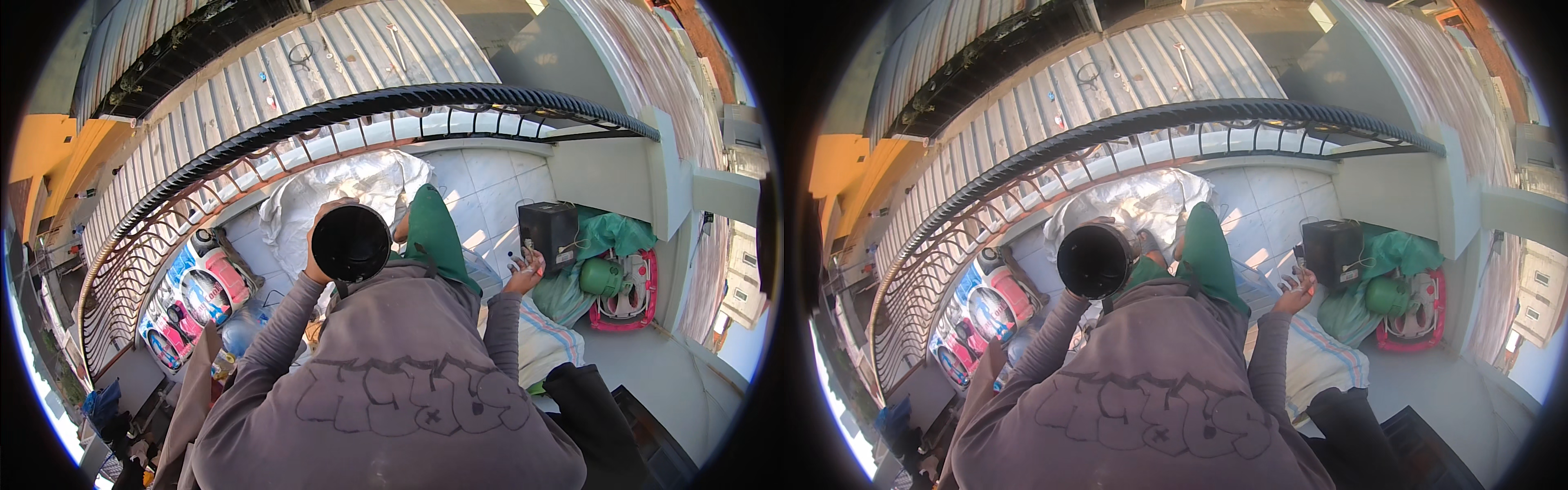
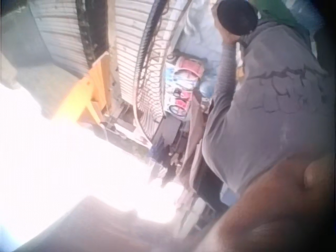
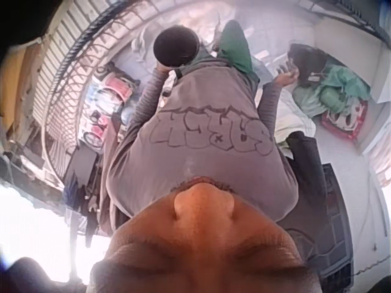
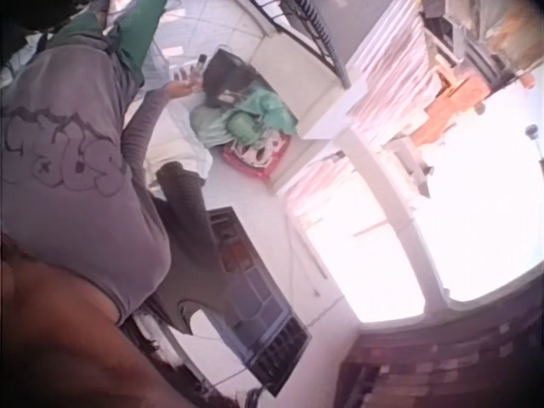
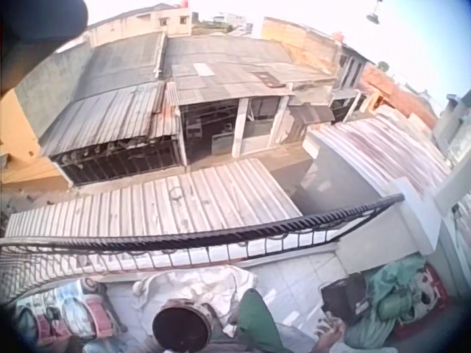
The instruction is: The person paints a metal railing black using a paintbrush and a paint can. They repeatedly dip the brush into the can and apply paint along the railing's length, covering both the top rail and vertical bars.
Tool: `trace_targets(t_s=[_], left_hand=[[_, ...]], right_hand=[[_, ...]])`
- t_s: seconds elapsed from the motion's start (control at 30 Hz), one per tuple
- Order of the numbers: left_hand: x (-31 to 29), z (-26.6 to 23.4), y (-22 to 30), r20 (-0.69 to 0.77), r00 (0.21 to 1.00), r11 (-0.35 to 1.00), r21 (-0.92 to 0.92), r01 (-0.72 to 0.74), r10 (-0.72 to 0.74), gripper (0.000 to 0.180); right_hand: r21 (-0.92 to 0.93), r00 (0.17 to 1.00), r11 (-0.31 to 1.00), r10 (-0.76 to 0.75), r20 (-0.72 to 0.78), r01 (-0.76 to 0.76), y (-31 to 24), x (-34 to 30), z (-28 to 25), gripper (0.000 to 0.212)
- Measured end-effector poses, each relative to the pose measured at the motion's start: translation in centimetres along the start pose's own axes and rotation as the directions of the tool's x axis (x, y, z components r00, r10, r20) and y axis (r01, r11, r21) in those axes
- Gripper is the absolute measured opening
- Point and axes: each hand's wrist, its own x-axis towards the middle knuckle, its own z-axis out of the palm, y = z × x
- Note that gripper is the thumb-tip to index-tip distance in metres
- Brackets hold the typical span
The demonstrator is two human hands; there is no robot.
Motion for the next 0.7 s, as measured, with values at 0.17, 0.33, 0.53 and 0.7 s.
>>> trace_targets(t_s=[0.17, 0.33, 0.53, 0.7], left_hand=[[-0.2, -0.5, 1.1, -0.026, 0.991, 0.954, 0.274, -0.118, 0.13, 0.062], [-0.2, 0.9, 3.5, -0.083, 0.984, 0.923, 0.366, -0.116, 0.156, 0.07], [2.6, 6.9, 5.4, -0.069, 0.952, 0.898, 0.359, -0.256, 0.299, 0.097], [4.5, 9.5, 5.8, -0.014, 0.949, 0.931, 0.203, -0.305, 0.314, 0.101]], right_hand=[[0.03, 0.999, 0.999, -0.022, 0.027, 0.022, 0.2, -0.2, 2.6, 0.044], [0.076, 0.986, 0.996, -0.049, 0.157, 0.037, -0.2, 2.1, 6.9, 0.044], [0.007, 0.95, 0.998, 0.055, 0.309, -0.06, 1.5, 5.0, 7.9, 0.049], [-0.019, 0.957, 0.998, 0.058, 0.284, -0.055, 1.7, 5.3, 7.3, 0.058]])
